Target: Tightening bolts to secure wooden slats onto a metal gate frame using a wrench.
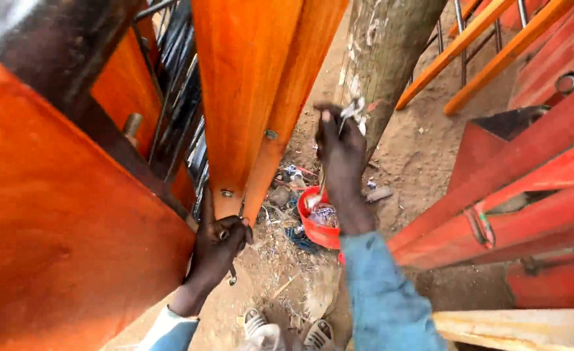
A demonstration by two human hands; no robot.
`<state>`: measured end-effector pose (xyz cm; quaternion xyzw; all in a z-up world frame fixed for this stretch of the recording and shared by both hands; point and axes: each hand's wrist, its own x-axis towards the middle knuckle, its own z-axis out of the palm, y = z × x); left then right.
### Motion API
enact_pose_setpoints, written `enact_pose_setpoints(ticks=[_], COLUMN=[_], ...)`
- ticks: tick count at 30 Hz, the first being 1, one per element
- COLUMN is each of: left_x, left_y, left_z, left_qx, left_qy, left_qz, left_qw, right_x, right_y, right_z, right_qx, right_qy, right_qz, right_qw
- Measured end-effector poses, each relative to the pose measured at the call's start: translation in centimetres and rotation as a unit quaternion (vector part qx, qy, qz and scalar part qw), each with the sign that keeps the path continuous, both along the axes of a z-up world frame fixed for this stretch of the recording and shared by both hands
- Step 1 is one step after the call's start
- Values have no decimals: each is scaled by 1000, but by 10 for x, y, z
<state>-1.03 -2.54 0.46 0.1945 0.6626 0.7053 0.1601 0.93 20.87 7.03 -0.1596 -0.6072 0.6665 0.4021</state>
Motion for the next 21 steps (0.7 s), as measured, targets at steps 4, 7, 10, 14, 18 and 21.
enact_pose_setpoints(ticks=[4, 7, 10, 14, 18, 21], left_x=[-5, -1, -12, -2, -2, -2], left_y=[0, 2, 2, 2, 2, 2], left_z=[-9, 1, -20, -4, -5, -4], left_qx=[26, 15, 101, 4, 18, 16], left_qy=[-12, -29, 51, -23, -27, -26], left_qz=[-9, -1, -52, 20, 6, 3], left_qw=[1000, 999, 992, 1000, 999, 1000], right_x=[-16, -16, -33, -34, -41, -51], right_y=[35, 37, 48, 36, 29, 31], right_z=[19, 21, -6, 15, 3, -1], right_qx=[-75, -54, -33, -33, 7, 1], right_qy=[31, -112, 11, -48, 0, 32], right_qz=[176, 188, 210, 162, 134, 143], right_qw=[981, 974, 977, 985, 991, 989])
